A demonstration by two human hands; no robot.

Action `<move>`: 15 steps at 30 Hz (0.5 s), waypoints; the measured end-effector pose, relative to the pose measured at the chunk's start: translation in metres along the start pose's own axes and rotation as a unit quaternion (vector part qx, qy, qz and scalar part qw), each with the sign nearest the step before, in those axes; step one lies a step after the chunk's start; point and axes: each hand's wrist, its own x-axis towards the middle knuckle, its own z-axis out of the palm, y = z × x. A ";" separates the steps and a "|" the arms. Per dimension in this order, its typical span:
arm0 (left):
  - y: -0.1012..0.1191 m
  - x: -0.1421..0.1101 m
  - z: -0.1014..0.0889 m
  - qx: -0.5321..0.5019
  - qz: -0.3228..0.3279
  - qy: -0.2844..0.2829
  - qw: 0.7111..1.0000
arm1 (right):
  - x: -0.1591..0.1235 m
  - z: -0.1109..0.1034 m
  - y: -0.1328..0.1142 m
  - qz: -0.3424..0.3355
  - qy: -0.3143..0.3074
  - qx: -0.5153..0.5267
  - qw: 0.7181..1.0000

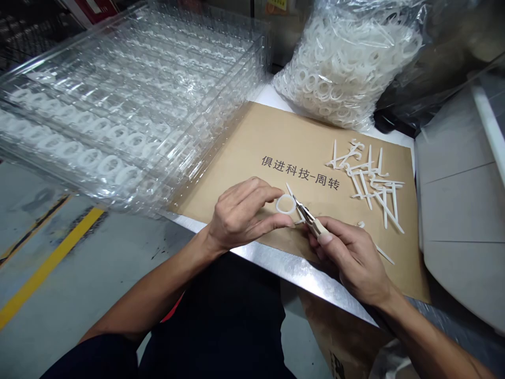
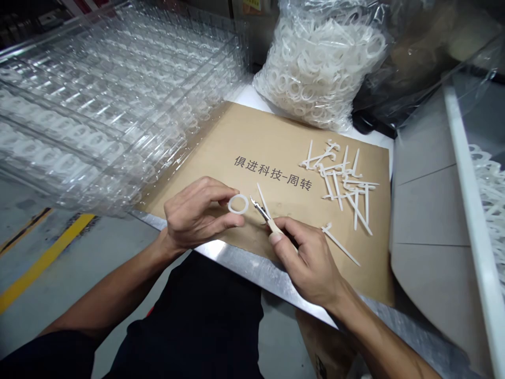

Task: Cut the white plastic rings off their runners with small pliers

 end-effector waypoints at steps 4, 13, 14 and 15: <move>-0.001 -0.001 0.000 0.007 0.014 0.000 1.000 | 0.000 0.000 0.000 -0.002 -0.001 0.000 1.000; -0.001 -0.002 -0.001 0.018 0.026 -0.003 1.000 | 0.000 -0.001 -0.002 -0.001 0.004 -0.006 1.000; -0.002 -0.002 0.000 0.018 0.024 -0.003 1.000 | 0.000 -0.001 -0.002 0.000 0.004 -0.004 1.000; -0.002 -0.002 0.000 0.016 0.020 -0.004 1.000 | 0.000 -0.001 -0.001 -0.001 0.003 -0.003 1.000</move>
